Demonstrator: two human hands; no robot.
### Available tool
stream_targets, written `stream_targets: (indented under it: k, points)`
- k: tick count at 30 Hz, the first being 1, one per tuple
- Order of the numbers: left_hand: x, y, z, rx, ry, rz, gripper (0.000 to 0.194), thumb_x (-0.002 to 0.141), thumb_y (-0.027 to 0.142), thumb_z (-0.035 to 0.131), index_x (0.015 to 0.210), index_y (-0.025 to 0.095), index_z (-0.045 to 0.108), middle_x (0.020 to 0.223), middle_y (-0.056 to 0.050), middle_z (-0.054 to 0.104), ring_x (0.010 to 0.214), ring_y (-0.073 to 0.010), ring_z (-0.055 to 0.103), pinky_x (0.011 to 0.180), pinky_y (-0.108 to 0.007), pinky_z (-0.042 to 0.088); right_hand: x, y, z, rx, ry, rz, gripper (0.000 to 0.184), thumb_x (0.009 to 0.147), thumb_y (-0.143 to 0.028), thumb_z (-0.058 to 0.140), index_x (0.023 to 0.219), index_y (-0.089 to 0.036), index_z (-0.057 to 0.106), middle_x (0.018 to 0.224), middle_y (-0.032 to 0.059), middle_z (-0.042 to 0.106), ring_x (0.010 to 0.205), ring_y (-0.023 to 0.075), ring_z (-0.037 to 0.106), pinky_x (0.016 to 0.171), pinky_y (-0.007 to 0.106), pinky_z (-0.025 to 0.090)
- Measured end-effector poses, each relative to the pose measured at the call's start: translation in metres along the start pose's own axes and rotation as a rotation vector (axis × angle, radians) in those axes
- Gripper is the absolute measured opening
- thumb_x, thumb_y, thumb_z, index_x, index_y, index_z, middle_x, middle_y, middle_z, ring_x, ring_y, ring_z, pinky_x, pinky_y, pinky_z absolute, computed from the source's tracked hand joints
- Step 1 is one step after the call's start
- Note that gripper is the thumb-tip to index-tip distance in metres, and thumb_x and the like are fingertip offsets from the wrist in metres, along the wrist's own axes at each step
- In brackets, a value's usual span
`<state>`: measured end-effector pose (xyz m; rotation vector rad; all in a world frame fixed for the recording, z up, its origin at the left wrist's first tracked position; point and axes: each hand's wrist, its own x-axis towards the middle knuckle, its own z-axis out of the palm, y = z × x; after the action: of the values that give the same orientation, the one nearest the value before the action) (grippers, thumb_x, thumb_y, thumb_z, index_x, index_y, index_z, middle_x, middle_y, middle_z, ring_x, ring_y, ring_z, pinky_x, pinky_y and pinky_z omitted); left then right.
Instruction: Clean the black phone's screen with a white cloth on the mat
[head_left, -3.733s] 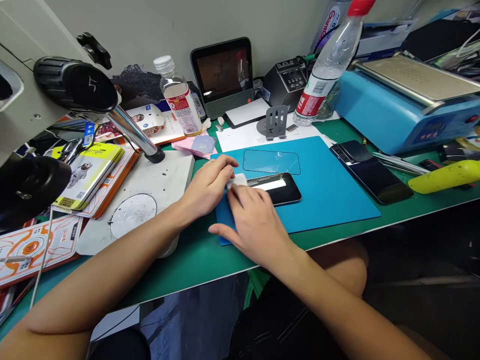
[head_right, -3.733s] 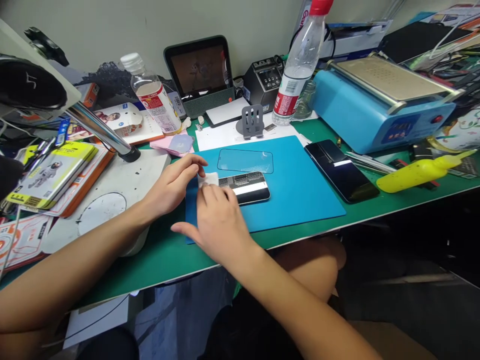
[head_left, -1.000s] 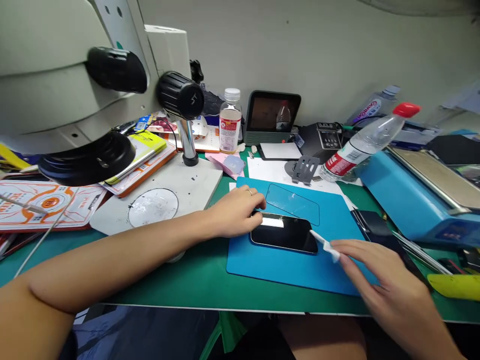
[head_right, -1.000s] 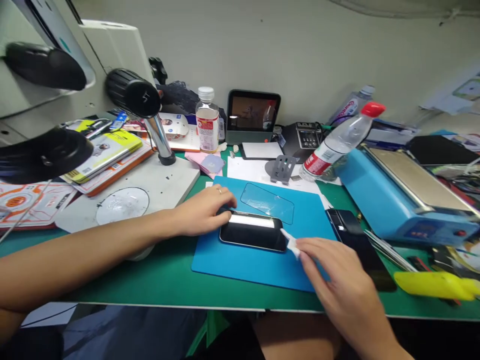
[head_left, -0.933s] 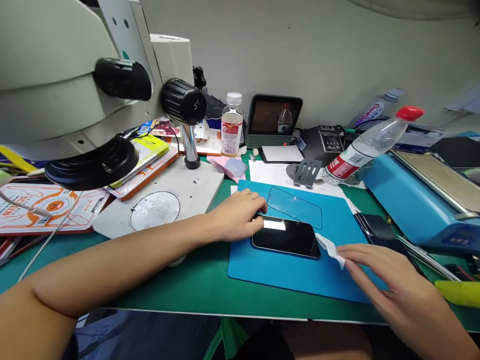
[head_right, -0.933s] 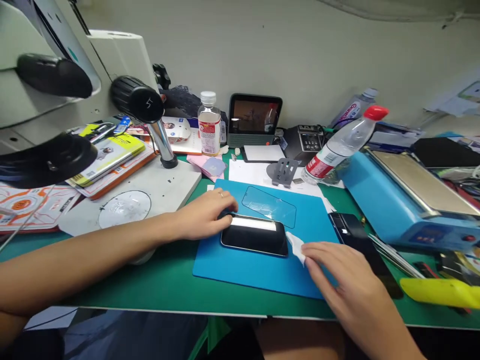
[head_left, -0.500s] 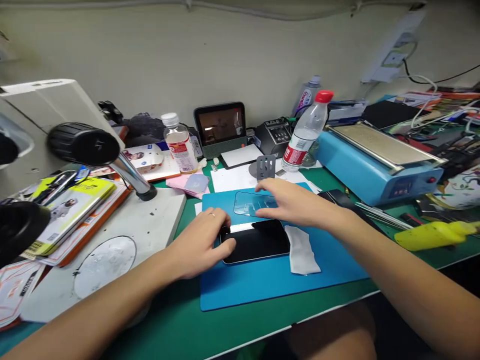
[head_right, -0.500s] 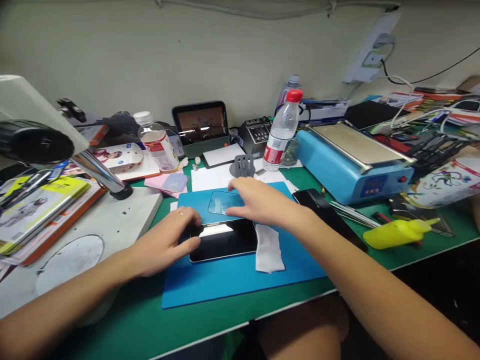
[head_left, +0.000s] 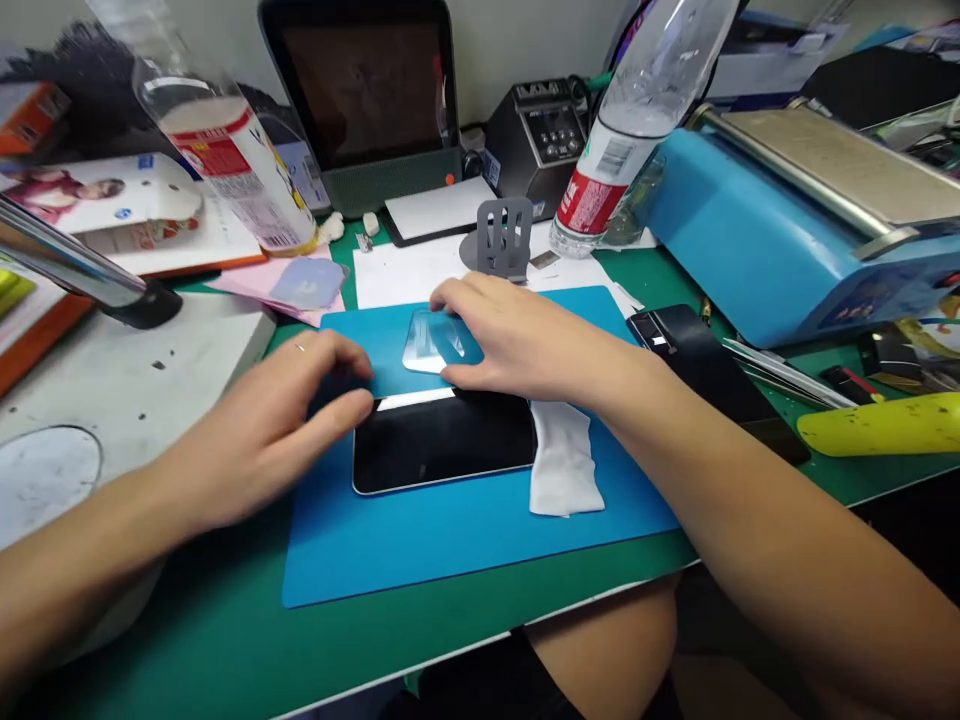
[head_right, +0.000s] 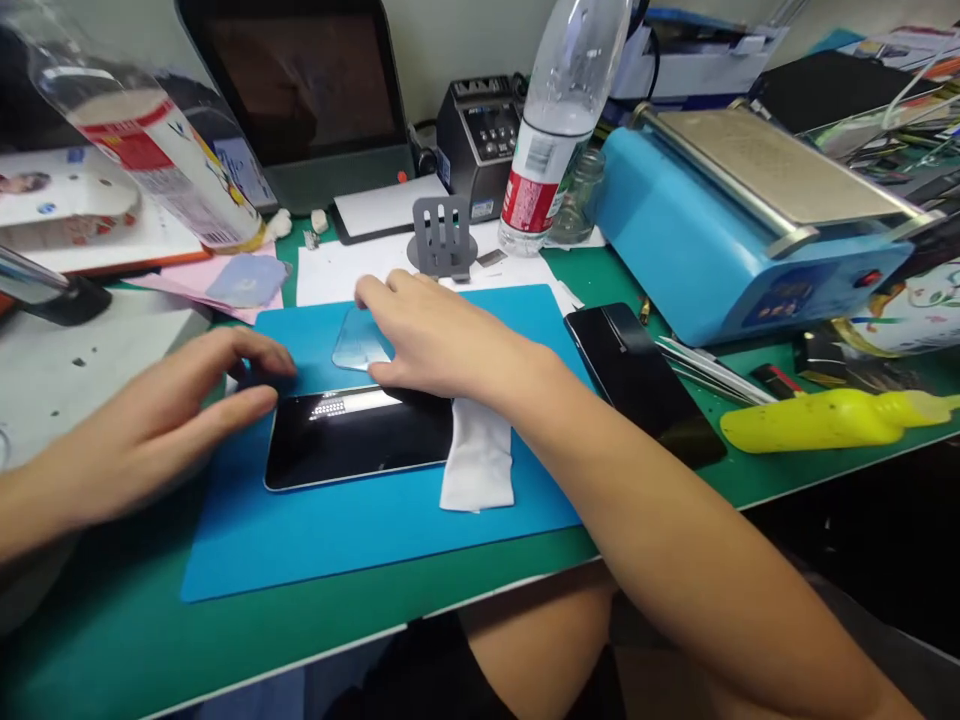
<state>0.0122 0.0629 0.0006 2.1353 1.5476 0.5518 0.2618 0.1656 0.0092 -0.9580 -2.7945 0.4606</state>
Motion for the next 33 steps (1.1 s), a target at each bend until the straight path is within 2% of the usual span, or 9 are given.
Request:
stream_targets:
  k: [3,6,10,14,17,21,23,28,33]
  points:
    - [0.003,0.000,0.000,0.046,0.099,-0.033,0.029,0.100,0.049,0.048,0.109,0.024,0.059,0.108,-0.005,0.066,0.101,-0.0269,0.060,0.089,-0.043,0.047,-0.002,-0.002,0.000,-0.074,0.091,-0.077,0.054,0.085,-0.024,0.070,0.136,-0.016,0.053,0.130,0.0157,0.060,0.101,0.0305,0.066,0.081,0.046,0.056]
    - [0.003,0.005,-0.005,0.111,0.204,-0.024,0.029,0.098,0.049,0.050,0.109,0.023,0.060,0.106,-0.006,0.066,0.098,-0.0259,0.061,0.088,-0.043,0.049,-0.003,-0.001,-0.004,-0.079,0.263,-0.231,0.060,0.086,-0.022,0.068,0.143,-0.021,0.052,0.142,0.0136,0.058,0.119,0.0344,0.064,0.092,0.051,0.057]
    - [-0.002,0.026,-0.013,0.159,0.227,0.017,0.051,0.096,0.058,0.055,0.130,0.020,0.055,0.128,-0.011,0.064,0.111,-0.0284,0.060,0.098,-0.046,0.048,-0.006,-0.002,-0.012,-0.041,0.427,-0.406,0.064,0.088,-0.031,0.068,0.149,-0.024,0.051,0.151,0.0097,0.058,0.134,0.0358,0.058,0.109,0.056,0.050]
    - [0.001,0.046,-0.006,0.048,0.269,0.139,0.071,0.088,0.065,0.064,0.141,0.021,0.049,0.135,-0.012,0.061,0.116,-0.0277,0.059,0.100,-0.044,0.048,-0.012,-0.010,-0.017,0.166,0.509,-0.429,0.068,0.084,-0.031,0.069,0.150,-0.029,0.052,0.144,0.0041,0.065,0.120,0.0280,0.068,0.106,0.047,0.056]
    - [0.008,0.046,0.008,0.014,0.387,0.222,0.070,0.085,0.071,0.065,0.132,0.020,0.054,0.123,-0.011,0.064,0.106,-0.0259,0.060,0.095,-0.044,0.048,-0.014,-0.013,-0.016,0.391,0.571,-0.384,0.078,0.079,-0.028,0.070,0.154,-0.028,0.048,0.135,0.0043,0.068,0.108,0.0247,0.072,0.100,0.045,0.060]
    - [0.011,0.041,0.024,0.050,0.524,0.349,0.058,0.083,0.077,0.061,0.102,0.022,0.056,0.088,-0.005,0.061,0.084,-0.0229,0.055,0.080,-0.041,0.047,-0.014,-0.015,-0.013,0.601,0.570,-0.358,0.072,0.077,-0.024,0.071,0.147,-0.029,0.056,0.129,0.0037,0.068,0.115,0.0269,0.069,0.101,0.047,0.061]
    - [0.008,0.042,0.027,0.082,0.517,0.342,0.061,0.080,0.080,0.061,0.102,0.023,0.053,0.093,-0.006,0.062,0.089,-0.0245,0.056,0.084,-0.042,0.047,-0.014,-0.017,-0.012,0.717,0.524,-0.352,0.066,0.079,-0.024,0.070,0.144,-0.031,0.058,0.129,0.0032,0.067,0.119,0.0270,0.067,0.104,0.048,0.058]
    - [-0.004,0.046,0.024,0.052,0.441,0.198,0.076,0.079,0.084,0.059,0.120,0.020,0.053,0.119,-0.012,0.063,0.110,-0.0302,0.056,0.099,-0.046,0.044,-0.012,-0.019,-0.011,0.950,0.442,-0.263,0.062,0.078,-0.039,0.075,0.136,-0.032,0.054,0.121,0.0029,0.070,0.112,0.0280,0.070,0.103,0.051,0.058]
    - [-0.008,0.046,0.023,0.019,0.400,0.185,0.079,0.081,0.078,0.063,0.131,0.017,0.057,0.115,-0.011,0.070,0.106,-0.0292,0.059,0.098,-0.046,0.046,-0.009,-0.017,-0.011,1.003,0.499,-0.238,0.059,0.074,-0.043,0.078,0.126,-0.032,0.052,0.112,0.0022,0.071,0.107,0.0284,0.072,0.100,0.052,0.057]
